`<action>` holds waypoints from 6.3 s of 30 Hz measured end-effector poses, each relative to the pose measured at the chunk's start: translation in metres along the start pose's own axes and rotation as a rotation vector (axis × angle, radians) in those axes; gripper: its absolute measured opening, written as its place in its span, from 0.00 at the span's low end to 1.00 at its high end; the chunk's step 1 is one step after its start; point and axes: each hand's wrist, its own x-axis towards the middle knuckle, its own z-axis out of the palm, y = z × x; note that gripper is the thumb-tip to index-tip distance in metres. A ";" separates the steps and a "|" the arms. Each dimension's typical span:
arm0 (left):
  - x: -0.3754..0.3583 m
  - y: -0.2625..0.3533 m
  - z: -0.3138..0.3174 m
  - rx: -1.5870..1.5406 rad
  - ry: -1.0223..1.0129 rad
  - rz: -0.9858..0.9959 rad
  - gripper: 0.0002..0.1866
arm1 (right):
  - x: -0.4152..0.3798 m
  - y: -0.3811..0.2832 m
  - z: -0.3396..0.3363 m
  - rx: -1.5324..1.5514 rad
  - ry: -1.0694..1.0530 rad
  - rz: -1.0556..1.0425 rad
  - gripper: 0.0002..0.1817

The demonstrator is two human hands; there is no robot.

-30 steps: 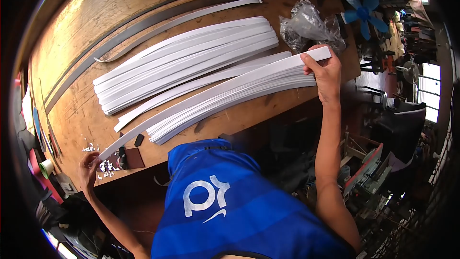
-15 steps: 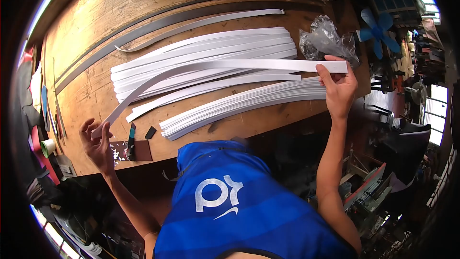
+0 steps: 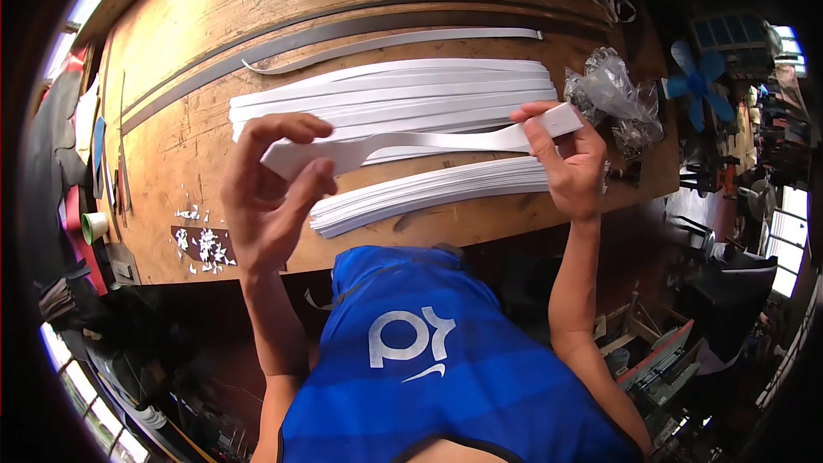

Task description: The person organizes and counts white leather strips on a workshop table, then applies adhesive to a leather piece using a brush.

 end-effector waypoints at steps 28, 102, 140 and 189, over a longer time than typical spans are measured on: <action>-0.049 -0.120 0.003 -0.020 -0.429 -0.417 0.23 | 0.010 0.024 0.017 0.689 -0.184 0.120 0.17; -0.020 -0.037 -0.044 0.848 0.784 0.512 0.21 | -0.006 0.043 -0.007 0.166 0.359 -0.039 0.12; -0.036 -0.074 0.026 -0.043 -0.308 -0.204 0.22 | -0.024 -0.022 0.015 0.280 0.305 0.043 0.05; -0.059 -0.148 -0.132 -0.782 0.905 -0.027 0.17 | -0.018 0.131 -0.128 1.020 0.366 0.036 0.14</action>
